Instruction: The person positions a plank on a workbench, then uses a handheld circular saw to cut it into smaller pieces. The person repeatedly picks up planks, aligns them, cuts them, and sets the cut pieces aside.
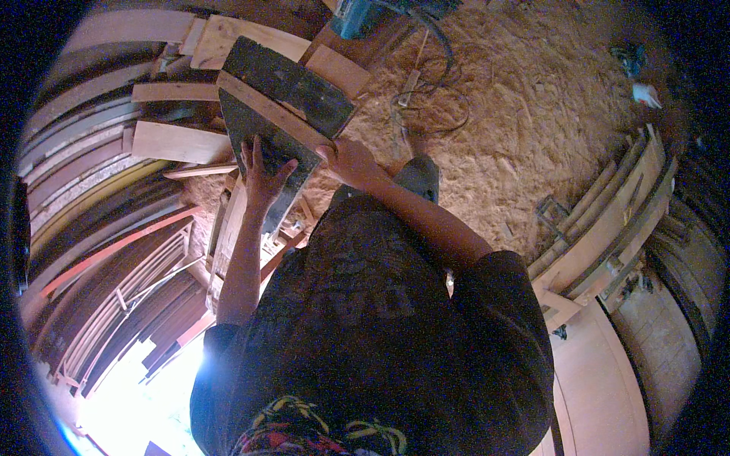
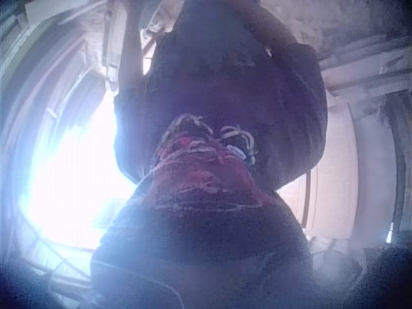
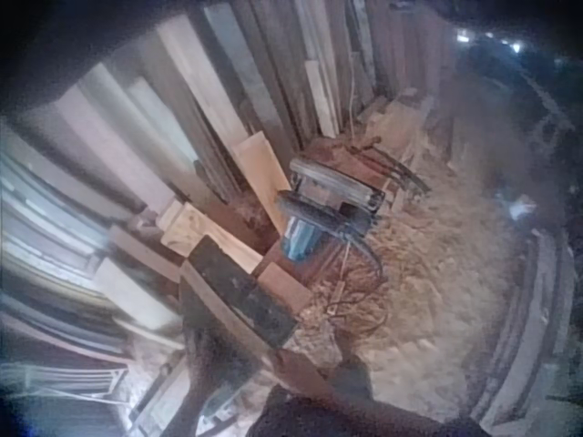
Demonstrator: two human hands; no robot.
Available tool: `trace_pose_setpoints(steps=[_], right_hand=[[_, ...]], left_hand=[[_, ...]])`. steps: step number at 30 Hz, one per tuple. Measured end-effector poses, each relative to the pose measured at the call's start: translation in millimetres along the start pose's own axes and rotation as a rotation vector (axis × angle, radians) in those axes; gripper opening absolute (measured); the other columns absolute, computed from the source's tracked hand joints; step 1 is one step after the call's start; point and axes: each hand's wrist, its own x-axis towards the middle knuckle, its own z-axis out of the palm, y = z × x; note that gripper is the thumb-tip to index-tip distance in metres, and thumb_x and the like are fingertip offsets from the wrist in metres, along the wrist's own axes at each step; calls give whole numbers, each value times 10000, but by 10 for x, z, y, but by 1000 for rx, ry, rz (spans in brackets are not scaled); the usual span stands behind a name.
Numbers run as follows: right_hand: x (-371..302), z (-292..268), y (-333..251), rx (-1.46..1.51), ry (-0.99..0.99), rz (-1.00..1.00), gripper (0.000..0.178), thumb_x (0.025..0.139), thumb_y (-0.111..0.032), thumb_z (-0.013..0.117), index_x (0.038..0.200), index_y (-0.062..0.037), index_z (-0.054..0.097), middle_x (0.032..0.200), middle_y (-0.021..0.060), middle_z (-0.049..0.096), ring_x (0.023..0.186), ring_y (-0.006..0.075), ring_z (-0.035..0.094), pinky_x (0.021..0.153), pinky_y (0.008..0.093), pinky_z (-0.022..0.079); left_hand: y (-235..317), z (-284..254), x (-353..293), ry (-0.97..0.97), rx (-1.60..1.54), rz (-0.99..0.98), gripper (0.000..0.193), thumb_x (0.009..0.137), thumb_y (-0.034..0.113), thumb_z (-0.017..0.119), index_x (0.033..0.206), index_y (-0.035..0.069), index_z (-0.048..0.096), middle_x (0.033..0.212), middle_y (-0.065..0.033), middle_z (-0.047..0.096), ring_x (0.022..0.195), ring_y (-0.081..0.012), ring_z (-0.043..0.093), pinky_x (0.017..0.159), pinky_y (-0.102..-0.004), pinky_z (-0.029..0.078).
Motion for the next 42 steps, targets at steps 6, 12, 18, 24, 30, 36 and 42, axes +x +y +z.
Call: trace_pose_setpoints(steps=[6,12,18,24,30,36,42], right_hand=[[-2,-220,-203,71,-61,114,350,1006,-353,566,1149,-49,663,956,267,684,881,468,672,763,542,537],[2,-497,-369,110,-95,237,463,992,-447,589,1132,-11,658,979,235,722,838,438,697,759,544,527],[20,-1455,-618,-50,328,-46,278,932,-289,721,1088,-65,669,951,146,701,922,355,685,805,485,527],[940,-2733,-803,-625,649,-342,599,924,-378,714,1362,-18,520,1230,251,638,1102,467,624,966,527,496],[1703,-2976,-582,-657,171,-70,677,892,-519,710,1198,74,596,1076,309,689,1033,482,678,891,552,542],[1901,-3220,-574,-449,58,-16,498,863,-459,755,1008,14,702,861,162,719,791,304,691,754,428,534],[1147,-3514,-738,249,162,233,291,852,-221,831,1067,-60,720,771,7,665,568,115,550,523,289,435]], left_hand=[[86,21,31,-96,114,-78,1367,620,770,820,1659,263,91,1680,-315,14,1539,-548,49,1121,-721,275],[388,-69,145,-238,182,-225,1326,677,667,847,1660,267,54,1686,-300,-36,1543,-536,52,1105,-738,300],[374,-22,68,-221,145,-222,1291,723,577,858,1660,256,30,1687,-292,-59,1536,-551,46,1083,-758,322],[525,-93,102,-275,157,-281,1286,718,536,871,1658,230,48,1683,-302,-47,1529,-563,66,1062,-768,335],[465,-26,86,-261,166,-268,1287,722,517,873,1656,243,31,1685,-292,-53,1533,-551,76,1057,-780,340],[525,-94,67,-266,145,-305,1306,699,534,880,1655,261,33,1687,-286,-54,1535,-544,77,1079,-775,329],[571,-54,135,-253,191,-272,1294,692,550,881,1653,236,73,1685,-301,-3,1531,-543,127,1049,-748,370]])
